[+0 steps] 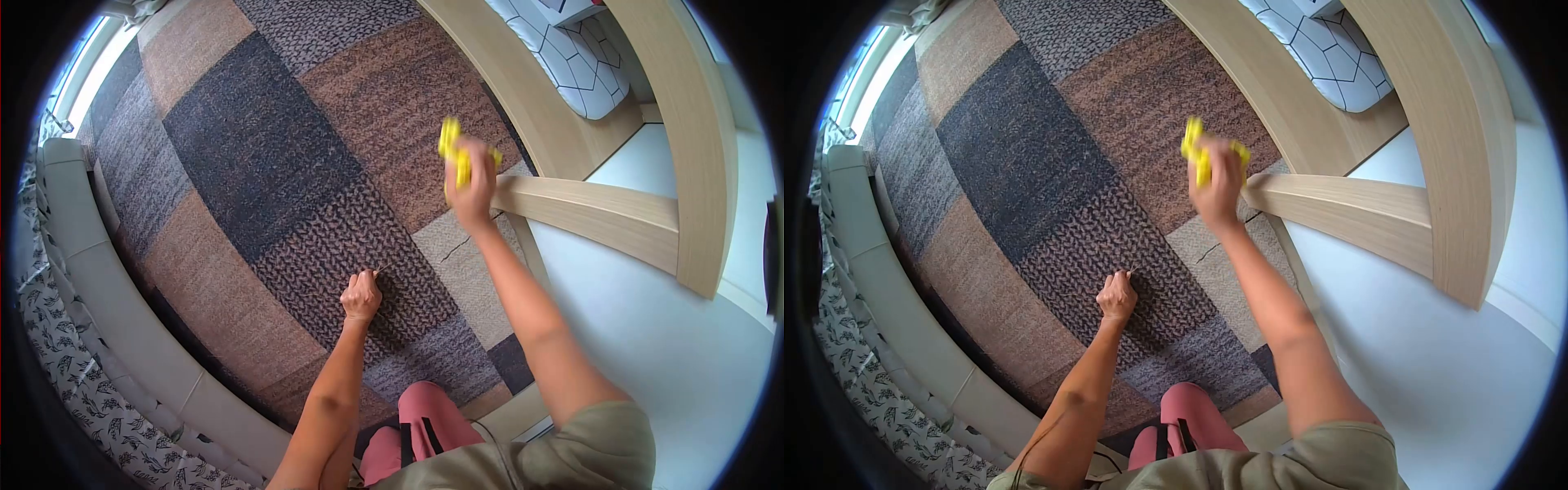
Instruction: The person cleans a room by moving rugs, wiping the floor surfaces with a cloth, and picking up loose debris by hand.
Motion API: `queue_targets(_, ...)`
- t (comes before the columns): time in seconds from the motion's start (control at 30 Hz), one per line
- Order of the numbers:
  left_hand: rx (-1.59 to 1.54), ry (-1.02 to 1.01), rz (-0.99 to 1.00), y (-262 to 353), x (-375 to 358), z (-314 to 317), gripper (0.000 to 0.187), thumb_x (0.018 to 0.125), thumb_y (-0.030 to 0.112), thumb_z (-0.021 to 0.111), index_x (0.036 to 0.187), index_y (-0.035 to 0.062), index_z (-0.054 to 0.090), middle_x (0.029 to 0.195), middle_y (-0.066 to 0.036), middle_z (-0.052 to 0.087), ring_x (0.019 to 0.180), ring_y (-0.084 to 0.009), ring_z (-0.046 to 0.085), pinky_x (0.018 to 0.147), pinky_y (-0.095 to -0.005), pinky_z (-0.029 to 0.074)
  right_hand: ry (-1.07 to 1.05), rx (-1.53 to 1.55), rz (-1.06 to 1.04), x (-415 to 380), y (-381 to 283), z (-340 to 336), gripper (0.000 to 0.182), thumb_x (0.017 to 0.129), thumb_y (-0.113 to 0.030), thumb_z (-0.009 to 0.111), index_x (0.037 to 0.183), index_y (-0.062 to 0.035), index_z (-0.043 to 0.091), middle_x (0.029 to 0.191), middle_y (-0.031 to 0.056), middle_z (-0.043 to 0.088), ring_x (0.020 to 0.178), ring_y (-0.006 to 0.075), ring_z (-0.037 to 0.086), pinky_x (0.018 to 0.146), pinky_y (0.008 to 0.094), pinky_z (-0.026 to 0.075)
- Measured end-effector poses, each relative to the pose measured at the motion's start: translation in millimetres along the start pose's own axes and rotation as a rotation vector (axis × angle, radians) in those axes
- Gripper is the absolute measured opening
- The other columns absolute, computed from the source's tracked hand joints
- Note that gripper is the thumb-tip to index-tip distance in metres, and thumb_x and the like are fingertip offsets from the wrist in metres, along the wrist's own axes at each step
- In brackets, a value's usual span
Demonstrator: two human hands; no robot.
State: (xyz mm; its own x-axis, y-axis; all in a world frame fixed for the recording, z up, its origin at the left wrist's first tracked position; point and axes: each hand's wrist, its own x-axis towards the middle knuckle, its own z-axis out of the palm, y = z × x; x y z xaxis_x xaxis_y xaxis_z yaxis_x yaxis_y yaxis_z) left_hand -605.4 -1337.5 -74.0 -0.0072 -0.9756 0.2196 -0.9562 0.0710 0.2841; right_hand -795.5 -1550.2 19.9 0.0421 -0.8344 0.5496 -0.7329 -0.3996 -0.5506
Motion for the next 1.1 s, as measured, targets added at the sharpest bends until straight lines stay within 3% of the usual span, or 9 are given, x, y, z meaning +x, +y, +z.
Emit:
queue_targets(0.13,-0.015,-0.004,-0.004,-1,-1,2,0.017,0.083,0.014,0.057,0.068,0.0115,0.051,0.057,0.001,0.044,0.053,-0.0126,0.05,0.039,-0.0238,0.039,0.072,-0.142,0.32,63,81,66,0.031,0.073,-0.008,0.061,0.101,-0.0183,0.06,0.104,0.0055,0.054,0.099,0.0272,0.05,0.085,0.0439,0.038)
queue_targets(0.2,-0.069,0.026,-0.014,-1,0,3,0.013,0.083,0.012,0.058,0.072,0.0082,0.054,0.057,-0.002,0.048,0.051,-0.0158,0.052,0.039,-0.026,0.04,-0.129,-0.578,0.337,58,96,78,0.031,0.07,-0.008,0.062,0.099,-0.02,0.062,0.106,0.0015,0.054,0.102,0.0263,0.048,0.086,0.0455,0.038)
queue_targets(0.33,-0.043,-0.028,-0.027,-1,-1,0,0.013,0.081,0.013,0.058,0.07,0.0113,0.052,0.059,0.001,0.045,0.054,-0.0126,0.051,0.04,-0.024,0.04,-0.365,-0.266,0.03,13,74,65,0.03,0.068,-0.008,0.065,0.095,-0.0201,0.065,0.105,0.0006,0.054,0.102,0.0256,0.049,0.084,0.0422,0.04)
queue_targets(0.47,-0.065,0.001,-0.023,-2,-1,2,0.012,0.08,0.013,0.058,0.07,0.0115,0.052,0.059,0.001,0.045,0.054,-0.0131,0.051,0.04,-0.0245,0.04,-0.215,0.081,0.201,16,69,48,0.02,0.074,-0.01,0.064,0.092,-0.0179,0.066,0.095,0.0048,0.056,0.09,0.0265,0.053,0.08,0.0353,0.042)
queue_targets(0.67,-0.043,-0.026,-0.013,-3,-3,4,0.011,0.081,0.012,0.057,0.071,0.0114,0.053,0.06,0.001,0.045,0.054,-0.0133,0.051,0.04,-0.0245,0.04,-0.272,-0.281,0.179,13,82,56,0.032,0.066,-0.005,0.065,0.094,-0.0202,0.065,0.094,0.0044,0.053,0.094,0.0271,0.049,0.081,0.0408,0.039)
queue_targets(0.83,-0.041,-0.004,-0.027,-4,-5,5,0.012,0.081,0.014,0.057,0.071,0.0116,0.052,0.06,0.001,0.045,0.055,-0.0126,0.052,0.04,-0.0251,0.04,-0.276,-0.524,0.451,18,63,82,0.031,0.074,-0.024,0.065,0.105,-0.0257,0.061,0.104,0.0029,0.051,0.105,0.0286,0.044,0.086,0.0609,0.033)
queue_targets(0.97,-0.138,-0.084,-0.091,1,-4,-1,0.013,0.083,0.015,0.055,0.071,0.0113,0.051,0.062,-0.002,0.049,0.056,-0.0183,0.054,0.043,-0.0316,0.045,-0.316,-0.608,0.237,13,90,84,0.026,0.081,-0.031,0.056,0.106,-0.0249,0.061,0.113,0.0075,0.051,0.105,0.032,0.045,0.086,0.0592,0.034)
queue_targets(1.07,-0.237,-0.269,-0.212,-6,-13,2,0.012,0.086,0.021,0.05,0.08,0.0108,0.05,0.071,-0.008,0.054,0.062,-0.0271,0.058,0.048,-0.0388,0.049,-0.579,-0.727,0.123,33,95,79,0.028,0.084,-0.031,0.051,0.105,-0.0173,0.062,0.096,0.015,0.059,0.089,0.0331,0.054,0.075,0.0414,0.046)
queue_targets(1.1,-0.277,-0.305,-0.222,-6,-11,-4,0.013,0.086,0.024,0.048,0.084,0.0112,0.049,0.075,-0.01,0.054,0.064,-0.0288,0.059,0.049,-0.0393,0.05,-0.597,-0.724,0.114,42,72,74,0.026,0.084,-0.03,0.05,0.103,-0.0173,0.062,0.097,0.013,0.059,0.091,0.0312,0.055,0.075,0.0426,0.046)
